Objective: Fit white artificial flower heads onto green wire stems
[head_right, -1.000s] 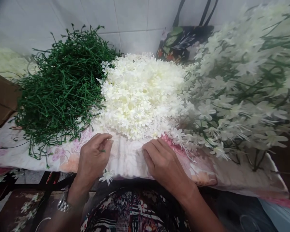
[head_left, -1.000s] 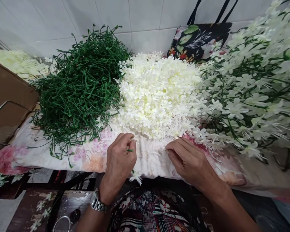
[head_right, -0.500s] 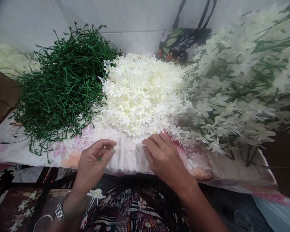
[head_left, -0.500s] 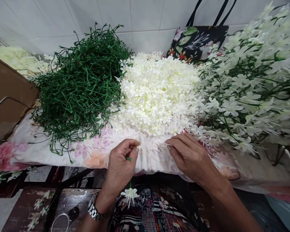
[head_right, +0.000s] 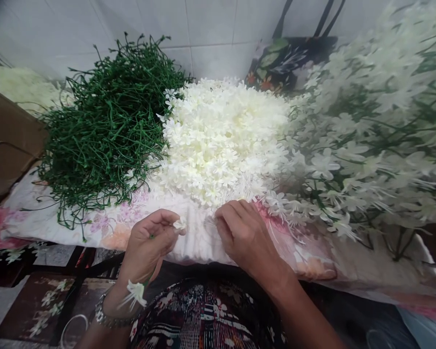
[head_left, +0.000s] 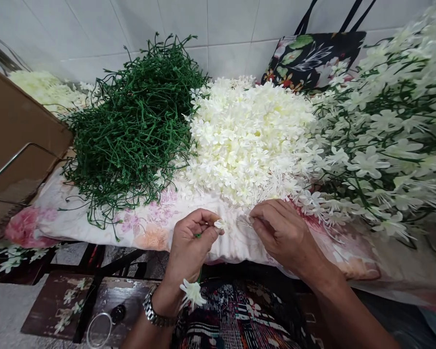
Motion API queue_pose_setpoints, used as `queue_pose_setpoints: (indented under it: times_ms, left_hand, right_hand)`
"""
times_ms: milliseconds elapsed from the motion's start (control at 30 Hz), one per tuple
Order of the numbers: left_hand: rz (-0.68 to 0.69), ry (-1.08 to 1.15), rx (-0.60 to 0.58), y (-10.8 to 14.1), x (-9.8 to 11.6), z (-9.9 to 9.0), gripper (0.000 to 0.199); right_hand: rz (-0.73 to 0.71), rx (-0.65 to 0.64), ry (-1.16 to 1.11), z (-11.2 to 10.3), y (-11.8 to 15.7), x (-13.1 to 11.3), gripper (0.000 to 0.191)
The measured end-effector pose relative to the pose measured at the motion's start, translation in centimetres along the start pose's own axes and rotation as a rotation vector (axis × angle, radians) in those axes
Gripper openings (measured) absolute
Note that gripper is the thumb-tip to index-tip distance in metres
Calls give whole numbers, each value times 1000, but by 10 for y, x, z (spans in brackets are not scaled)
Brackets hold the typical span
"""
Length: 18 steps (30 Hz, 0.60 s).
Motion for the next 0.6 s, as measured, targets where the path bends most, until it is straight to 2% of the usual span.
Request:
queue_pose_setpoints:
  times_ms: [133,267,433,500,600]
  left_hand:
    - [-87,160,-39,-1,-5,4,15]
    - [-63,218,-29,0,-2,5,21]
    - [-54,257,-69,1,-3,9,18]
    - [-66,269,-85,0,-5,11,18]
    - [-86,289,-119,1,-7,15,18]
  right_hand:
    - [-9,29,-84,-1,0,1,12]
    - [-14,59,-83,-3,0,1,13]
    - [-29,-10,11,-4,0,-4,14]
    - [-33,2,15,-9,0,-9,13]
    - [-54,32,-147,-17,-3,-19,18]
Point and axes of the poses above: each hand's wrist, its own y-axis away from the middle knuckle, its own z-axis out of the palm, x = y × z, the point moved 7 cm from there along -y, towards the middle knuckle, and after that the axes turned 10 degrees about -x, right-handed, at the moved point
